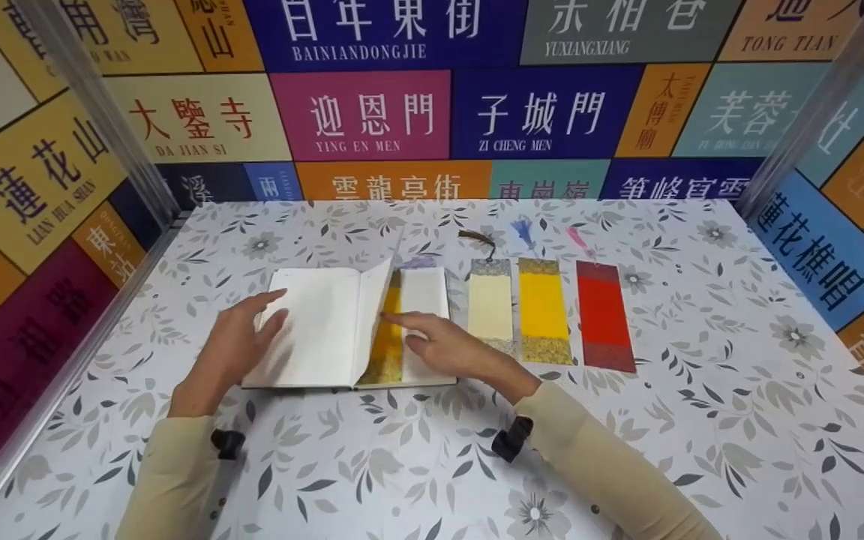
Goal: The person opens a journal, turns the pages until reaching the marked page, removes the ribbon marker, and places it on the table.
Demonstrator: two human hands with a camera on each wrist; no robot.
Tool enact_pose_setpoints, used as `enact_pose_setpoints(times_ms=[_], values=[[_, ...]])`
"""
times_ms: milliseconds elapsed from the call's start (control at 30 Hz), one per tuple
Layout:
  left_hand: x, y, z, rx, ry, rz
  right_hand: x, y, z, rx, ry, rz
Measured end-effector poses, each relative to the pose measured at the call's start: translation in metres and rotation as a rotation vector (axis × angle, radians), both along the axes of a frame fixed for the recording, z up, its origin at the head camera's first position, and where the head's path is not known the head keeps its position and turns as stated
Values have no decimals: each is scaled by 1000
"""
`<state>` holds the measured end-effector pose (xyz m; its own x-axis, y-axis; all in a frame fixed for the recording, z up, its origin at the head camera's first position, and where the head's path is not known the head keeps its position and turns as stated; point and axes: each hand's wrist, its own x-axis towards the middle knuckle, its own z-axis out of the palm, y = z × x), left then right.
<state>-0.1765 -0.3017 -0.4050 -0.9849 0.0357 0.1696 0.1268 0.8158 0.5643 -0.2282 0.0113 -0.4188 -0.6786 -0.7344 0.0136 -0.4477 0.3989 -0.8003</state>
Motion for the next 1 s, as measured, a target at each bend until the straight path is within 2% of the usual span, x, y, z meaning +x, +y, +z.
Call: enact_pose_setpoints(times_ms=[100, 167, 233, 333, 467, 567, 733, 833, 1000], values=[[3, 5, 6, 43, 83, 34, 8, -12, -3, 163, 170, 54], [3, 9, 10, 65, 125, 44, 13, -19, -4, 259, 213, 73], [3, 12, 14, 79, 157, 49, 16, -25, -4, 333, 202, 72], [4, 16, 17, 96, 192, 41, 18, -30, -3, 381, 164, 65], [4, 15, 19, 98, 184, 37, 17, -37, -4, 443, 164, 73], [3, 14, 16, 70, 127, 24, 16, -41, -5, 490, 153, 95], [-2, 15, 5, -32, -21, -27, 13, -45, -2, 550, 121, 113], [-7, 16, -3, -127, -109, -54, 12, -47, 0, 587, 129, 131], [-14, 23, -17, -351, -301, -100, 12, -47, 1, 607, 146, 143]])
